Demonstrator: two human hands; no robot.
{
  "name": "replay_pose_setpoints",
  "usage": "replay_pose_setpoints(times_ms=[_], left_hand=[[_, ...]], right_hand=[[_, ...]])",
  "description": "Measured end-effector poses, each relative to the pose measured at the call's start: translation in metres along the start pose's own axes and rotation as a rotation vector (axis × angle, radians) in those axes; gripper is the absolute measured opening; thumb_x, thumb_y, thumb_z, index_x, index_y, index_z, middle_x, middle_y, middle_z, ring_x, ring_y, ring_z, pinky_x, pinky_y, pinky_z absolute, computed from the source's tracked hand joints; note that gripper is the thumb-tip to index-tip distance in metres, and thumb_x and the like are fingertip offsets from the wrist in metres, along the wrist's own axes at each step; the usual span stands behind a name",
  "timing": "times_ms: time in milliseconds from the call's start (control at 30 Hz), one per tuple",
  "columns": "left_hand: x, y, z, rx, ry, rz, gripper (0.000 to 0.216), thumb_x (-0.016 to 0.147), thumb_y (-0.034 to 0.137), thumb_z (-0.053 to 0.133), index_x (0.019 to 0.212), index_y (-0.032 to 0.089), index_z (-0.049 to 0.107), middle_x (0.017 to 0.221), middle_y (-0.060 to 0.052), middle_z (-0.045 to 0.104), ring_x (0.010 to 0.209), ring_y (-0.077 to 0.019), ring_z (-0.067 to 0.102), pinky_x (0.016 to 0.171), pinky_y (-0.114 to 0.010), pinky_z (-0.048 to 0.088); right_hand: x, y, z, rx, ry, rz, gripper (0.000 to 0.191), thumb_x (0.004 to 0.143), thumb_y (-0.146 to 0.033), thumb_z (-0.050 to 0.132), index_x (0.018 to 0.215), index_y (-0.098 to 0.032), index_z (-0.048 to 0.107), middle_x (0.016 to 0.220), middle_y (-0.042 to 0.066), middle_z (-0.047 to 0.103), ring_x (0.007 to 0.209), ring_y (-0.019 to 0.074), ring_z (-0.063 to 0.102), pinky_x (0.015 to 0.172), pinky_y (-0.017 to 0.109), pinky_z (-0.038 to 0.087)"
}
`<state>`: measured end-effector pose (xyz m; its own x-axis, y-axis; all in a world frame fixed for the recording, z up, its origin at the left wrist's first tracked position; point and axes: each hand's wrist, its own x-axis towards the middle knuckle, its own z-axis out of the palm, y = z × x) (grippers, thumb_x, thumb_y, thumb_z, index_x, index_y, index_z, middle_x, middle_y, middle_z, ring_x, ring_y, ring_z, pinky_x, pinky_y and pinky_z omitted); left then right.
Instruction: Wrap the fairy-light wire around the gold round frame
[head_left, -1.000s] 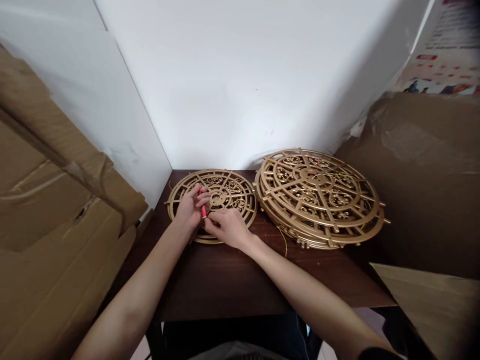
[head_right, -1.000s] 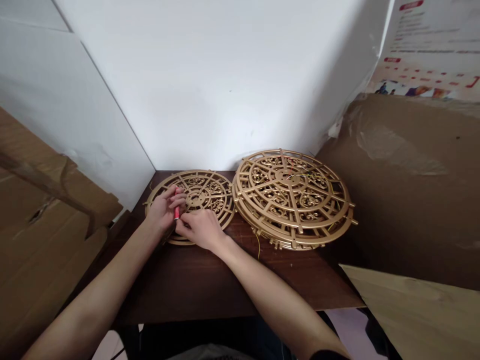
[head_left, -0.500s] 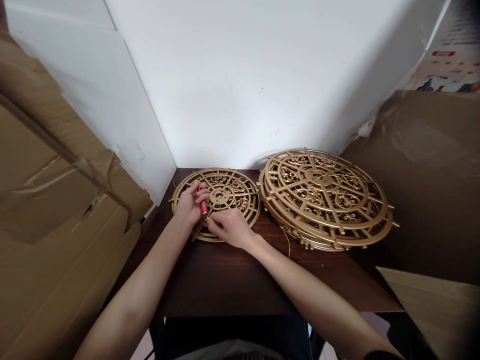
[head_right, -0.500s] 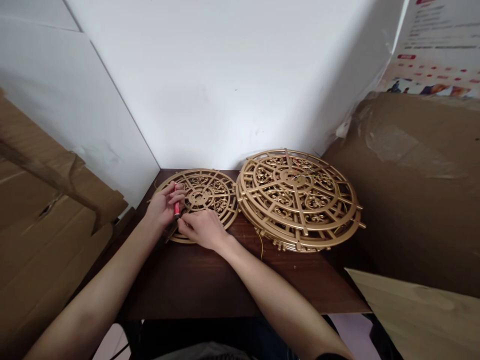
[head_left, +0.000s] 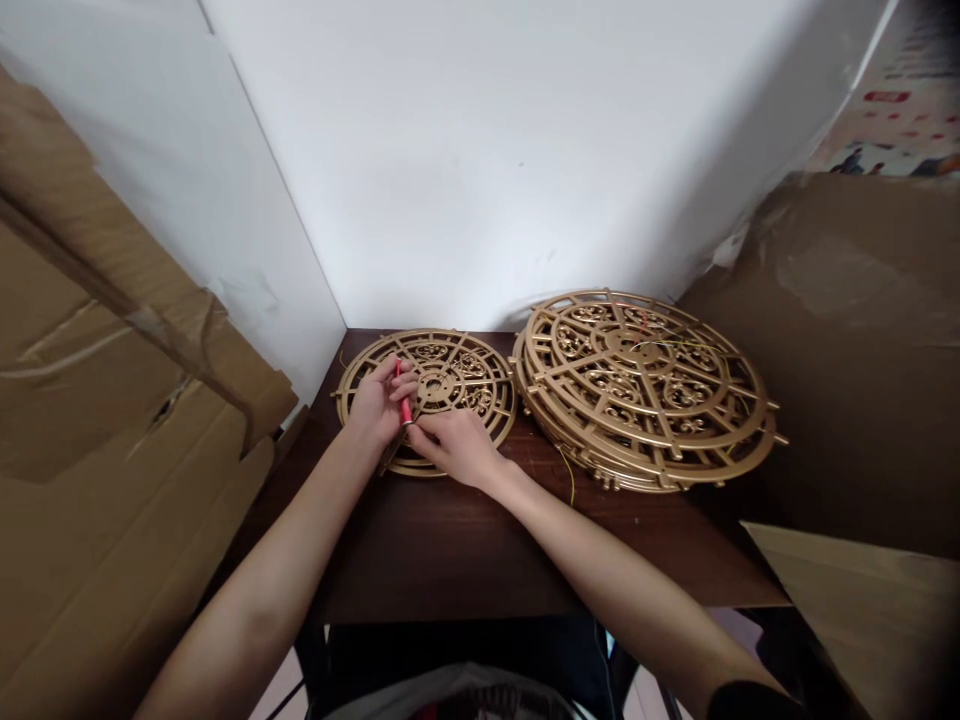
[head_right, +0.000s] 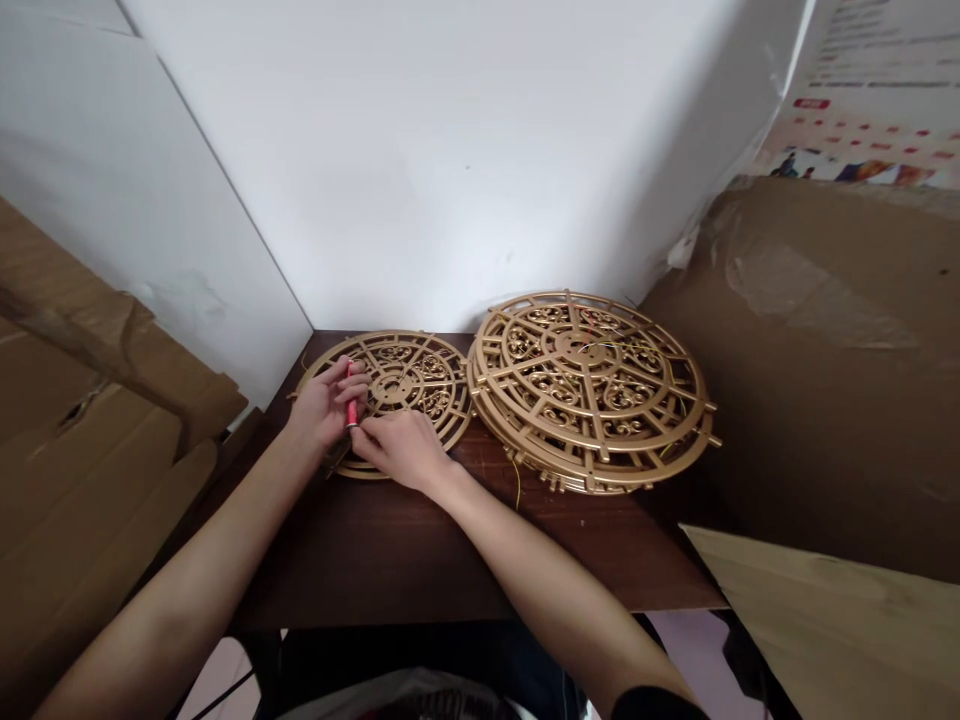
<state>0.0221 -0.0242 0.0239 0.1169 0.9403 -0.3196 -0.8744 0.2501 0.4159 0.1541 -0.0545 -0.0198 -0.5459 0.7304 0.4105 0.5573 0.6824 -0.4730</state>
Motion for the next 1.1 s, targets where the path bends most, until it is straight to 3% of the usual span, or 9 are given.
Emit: replay_pose_setpoints(times_ms=[167, 500, 667, 1100], left_hand=[[-0.0007, -0.0019, 0.0016, 0.018, 0.004, 0.016, 0.026, 0.098, 0.018, 0.033, 0.075, 0.013, 0.043, 0.062, 0.001, 0.043, 0.04, -0.0009, 0.035, 0.031, -0.007, 0.026], [-0.0019, -0.006, 0.0017, 0.12, 0.0, -0.079, 0.03, 0.098, 0.023, 0.034, 0.073, 0.013, 0.046, 0.055, 0.004, 0.038, 0.035, -0.0014, 0.029, 0.03, -0.008, 0.029], [-0.0036, -0.0087, 0.0053, 0.134, 0.03, 0.002, 0.026, 0.096, 0.018, 0.038, 0.073, 0.012, 0.047, 0.06, 0.0, 0.046, 0.039, -0.002, 0.034, 0.029, -0.008, 0.025], [0.0027, -0.0101, -0.0016, 0.21, 0.032, 0.038, 0.024, 0.093, 0.015, 0.041, 0.071, 0.011, 0.047, 0.064, -0.002, 0.05, 0.042, -0.0025, 0.036, 0.03, -0.009, 0.025]], right_hand=[[-0.0001, -0.0002, -0.0002, 0.015, 0.007, 0.002, 0.034, 0.092, -0.029, 0.048, 0.062, -0.016, 0.057, 0.058, -0.003, 0.055, 0.054, 0.0073, 0.043, 0.057, 0.022, 0.024], [-0.0008, 0.0016, 0.0003, -0.048, -0.04, -0.043, 0.022, 0.087, -0.031, 0.057, 0.071, -0.016, 0.061, 0.066, 0.0, 0.061, 0.058, 0.0104, 0.048, 0.058, 0.023, 0.025], [-0.0005, -0.0023, -0.0013, -0.008, -0.024, 0.009, 0.025, 0.087, -0.026, 0.054, 0.065, -0.016, 0.06, 0.062, -0.001, 0.06, 0.054, 0.0091, 0.045, 0.057, 0.023, 0.027], [-0.0006, -0.0019, -0.0002, 0.074, 0.011, 0.01, 0.021, 0.082, -0.023, 0.056, 0.062, -0.016, 0.058, 0.061, -0.002, 0.056, 0.054, 0.0076, 0.043, 0.058, 0.021, 0.03]])
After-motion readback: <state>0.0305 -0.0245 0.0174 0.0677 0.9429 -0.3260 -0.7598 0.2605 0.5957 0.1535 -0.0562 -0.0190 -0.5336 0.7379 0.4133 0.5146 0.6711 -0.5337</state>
